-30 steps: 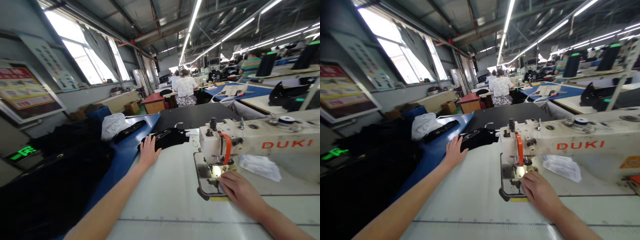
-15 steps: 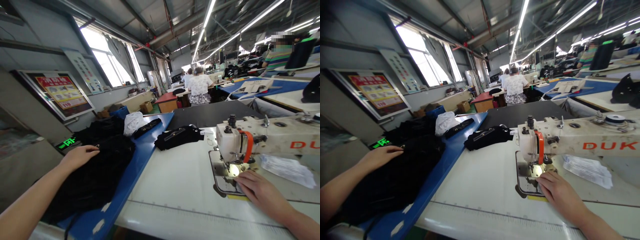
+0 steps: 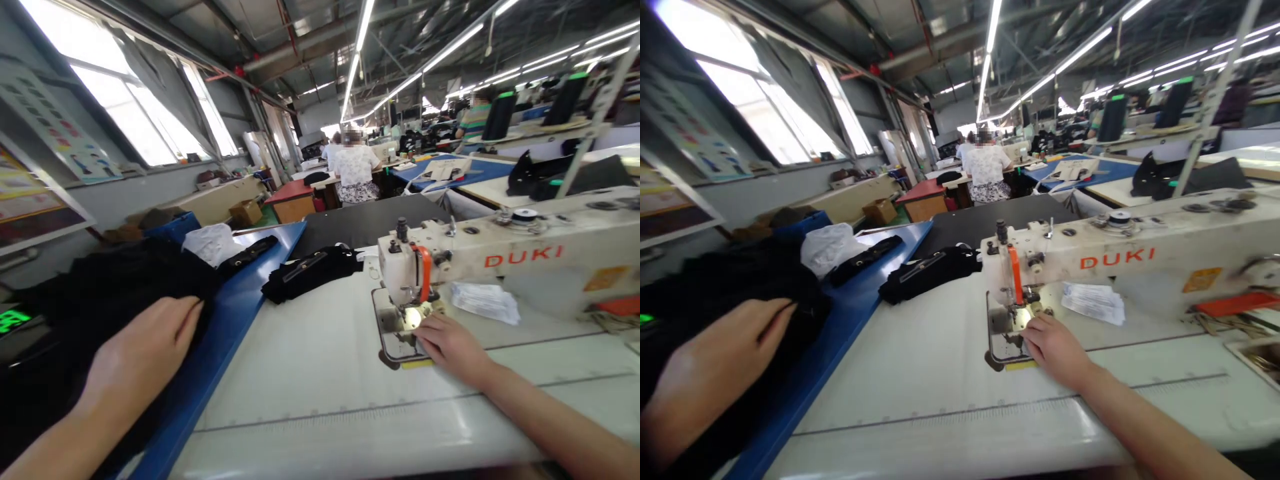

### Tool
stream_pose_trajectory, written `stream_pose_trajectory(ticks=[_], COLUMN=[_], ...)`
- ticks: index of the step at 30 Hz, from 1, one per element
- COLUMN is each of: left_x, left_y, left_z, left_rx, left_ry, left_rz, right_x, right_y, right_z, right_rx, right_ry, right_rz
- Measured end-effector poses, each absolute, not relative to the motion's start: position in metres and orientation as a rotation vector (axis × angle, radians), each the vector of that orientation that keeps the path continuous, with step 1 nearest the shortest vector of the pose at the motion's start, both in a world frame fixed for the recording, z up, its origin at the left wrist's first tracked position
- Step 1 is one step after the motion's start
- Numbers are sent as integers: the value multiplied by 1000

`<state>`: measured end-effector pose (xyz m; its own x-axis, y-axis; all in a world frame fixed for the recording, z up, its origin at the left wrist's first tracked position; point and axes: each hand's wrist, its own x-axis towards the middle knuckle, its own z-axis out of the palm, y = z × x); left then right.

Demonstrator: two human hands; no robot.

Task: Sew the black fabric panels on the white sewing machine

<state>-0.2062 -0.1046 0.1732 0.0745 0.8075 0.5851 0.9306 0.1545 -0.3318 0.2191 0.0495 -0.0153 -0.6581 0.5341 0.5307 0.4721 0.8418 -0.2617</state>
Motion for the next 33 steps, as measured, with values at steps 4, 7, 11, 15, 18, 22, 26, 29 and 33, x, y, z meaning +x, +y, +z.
stream_pose_trajectory(ticks=[4,7,11,15,18,22,26,29,33], left_x=[-124,-66,-22,-12,-8,-3,-3,-3,-3], left_y=[-78,-61,-42,-28,-24,-26,-29,-30,-32], left_z=[68,7,-13,-7,-7,-8,-4,0,5], left_rx=[-2048,-2208,-2277,-2299,-2341,-2410,-2474,-2511,-2516], left_ry=[-1365,-1322,-1462,-1471,-1445,-1378,-1425,-1494,-1538], left_rz=[-365,-552,-686,-729,-710,-611,-518,-462,-417], right_x=[218,231,276,321,331,327,327,329,327], right_y=[48,49,57,73,82,86,85,86,90], right_z=[-9,-10,-13,-11,-8,-6,-9,-11,-11], right_rx=[-771,-804,-1008,-1265,-1356,-1427,-1394,-1354,-1343], right_ry=[-2385,-2343,-2214,-2139,-2211,-2271,-2242,-2205,-2121], right_rz=[105,54,-38,-79,-43,-81,-101,-100,-57])
